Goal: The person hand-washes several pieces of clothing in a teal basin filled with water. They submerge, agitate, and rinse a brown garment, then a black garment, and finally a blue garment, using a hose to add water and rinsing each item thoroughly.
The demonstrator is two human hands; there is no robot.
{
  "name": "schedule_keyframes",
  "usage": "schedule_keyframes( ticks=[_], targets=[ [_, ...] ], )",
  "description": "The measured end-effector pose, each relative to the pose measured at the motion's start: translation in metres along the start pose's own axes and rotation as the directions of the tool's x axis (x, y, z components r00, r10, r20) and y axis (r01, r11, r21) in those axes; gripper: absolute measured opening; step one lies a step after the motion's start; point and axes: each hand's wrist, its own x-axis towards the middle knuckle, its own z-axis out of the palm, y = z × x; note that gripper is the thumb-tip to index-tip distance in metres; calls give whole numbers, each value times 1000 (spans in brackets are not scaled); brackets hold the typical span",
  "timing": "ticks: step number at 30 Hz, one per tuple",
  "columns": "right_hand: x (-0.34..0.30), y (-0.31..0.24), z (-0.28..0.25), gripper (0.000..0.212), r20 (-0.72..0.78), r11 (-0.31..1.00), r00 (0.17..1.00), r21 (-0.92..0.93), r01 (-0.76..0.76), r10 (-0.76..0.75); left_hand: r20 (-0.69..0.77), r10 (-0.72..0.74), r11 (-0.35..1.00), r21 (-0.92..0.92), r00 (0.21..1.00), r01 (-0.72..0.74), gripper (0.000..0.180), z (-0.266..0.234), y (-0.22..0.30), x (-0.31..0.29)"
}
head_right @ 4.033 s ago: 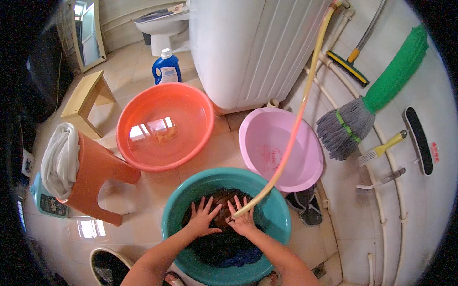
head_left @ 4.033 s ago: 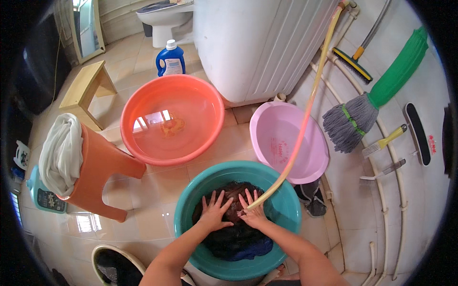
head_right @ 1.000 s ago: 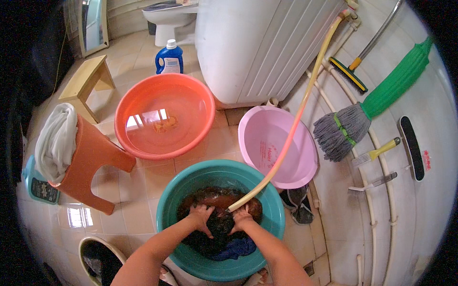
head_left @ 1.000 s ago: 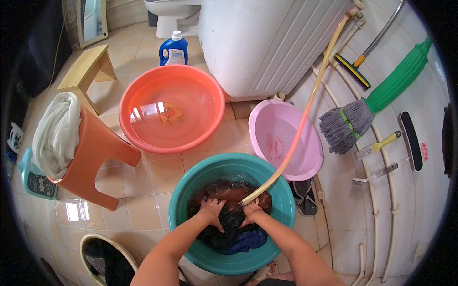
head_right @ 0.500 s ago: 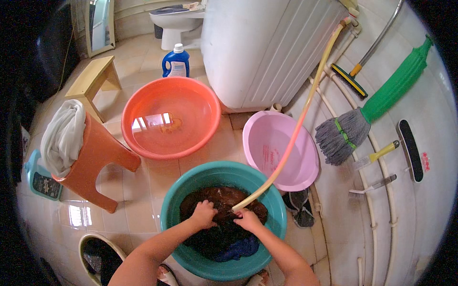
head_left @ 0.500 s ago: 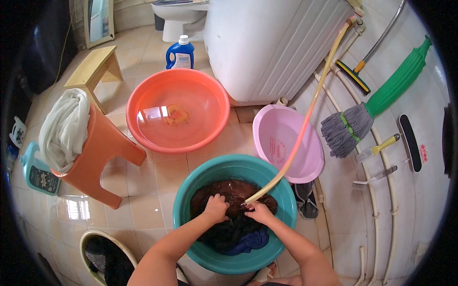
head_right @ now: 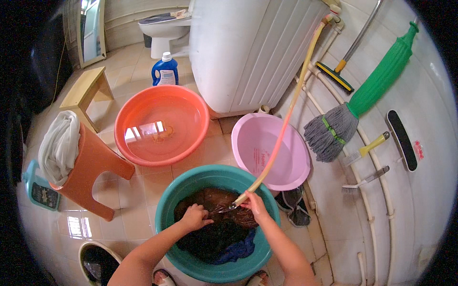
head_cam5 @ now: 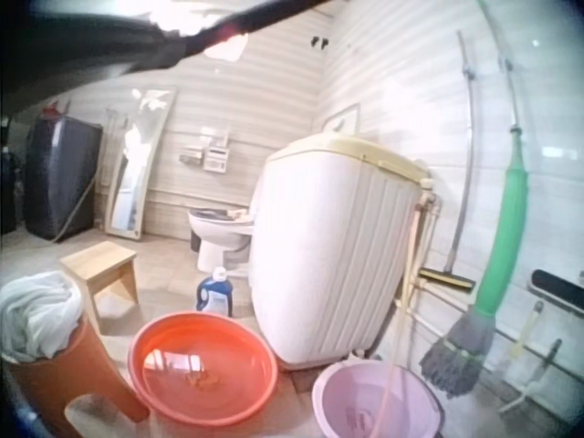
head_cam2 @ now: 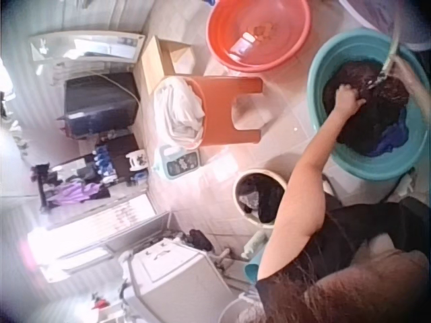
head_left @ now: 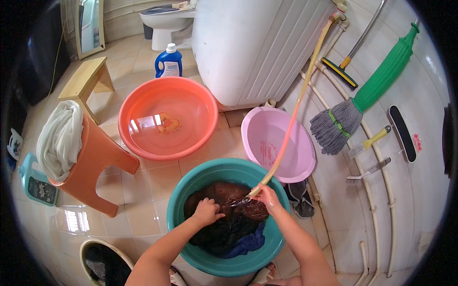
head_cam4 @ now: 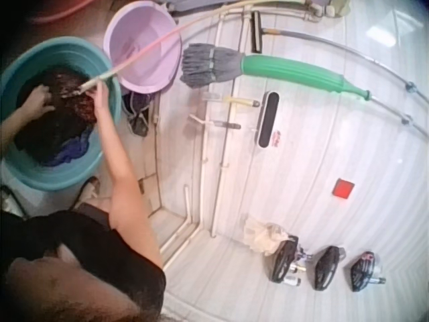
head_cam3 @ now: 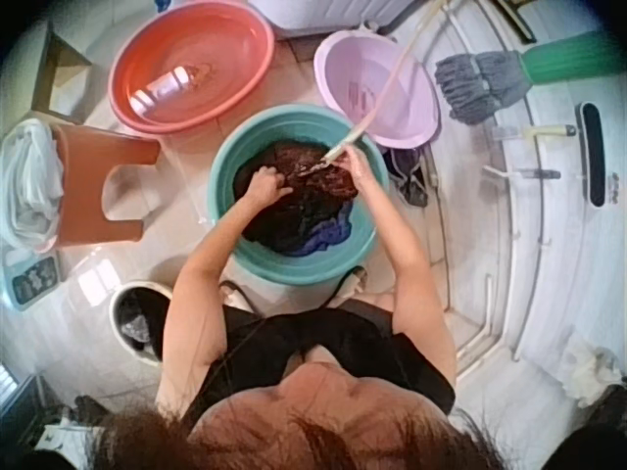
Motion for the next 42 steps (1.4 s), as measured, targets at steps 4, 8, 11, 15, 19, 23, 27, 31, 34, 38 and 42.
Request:
schedule_keyframes(
  ticks=[4, 8, 11, 15, 19, 23, 27, 31, 34, 38, 42],
  targets=[
    [-9, -13, -3, 35, 47, 997, 998, 63, -41, 38, -80, 105, 993, 53, 991, -101, 25, -6, 6, -1],
    [-7, -13, 0, 36, 87, 989, 995, 137, -59, 48, -129, 287, 953, 135, 949, -270, 27, 1, 10, 3],
    [-7, -13, 2, 37, 112, 986, 992, 150, -72, 55, -96, 237, 967, 115, 967, -226, 28, 13, 11, 2],
    [-9, -13, 4, 37, 119, 984, 990, 147, -99, 82, -117, 188, 974, 147, 975, -171, 21, 13, 16, 4],
    [-9, -9, 3, 36, 148, 986, 985, 132, -104, 84, -110, 171, 982, 95, 979, -161, 20, 21, 15, 10],
    [-9, -7, 1, 33, 159, 982, 984, 154, -105, 81, -178, 105, 975, -175, 978, -137, 20, 2, 11, 3],
    [-11, -10, 1, 30, 187, 983, 976, 125, -137, 112, -177, -232, 744, -666, 956, 57, 19, -32, 13, 1],
    [-20, -19, 4, 37, 313, 991, 941, -4, -134, 128, -152, -261, 527, -850, 953, 9, 15, -72, 28, 8],
    [-20, -12, -1, 50, 418, 975, 895, -212, -72, 158, -110, -197, 408, -913, 974, -21, 16, -108, 49, 8],
    [-10, 23, -7, 85, 453, 907, 889, -400, 129, 73, -103, -139, 211, -975, 985, -72, 13, -138, 73, 4],
    [-42, 32, 56, 100, 401, 761, 883, -485, 430, -243, -26, -164, -114, -992, 986, -45, 13, -132, 87, 5]
  ],
)
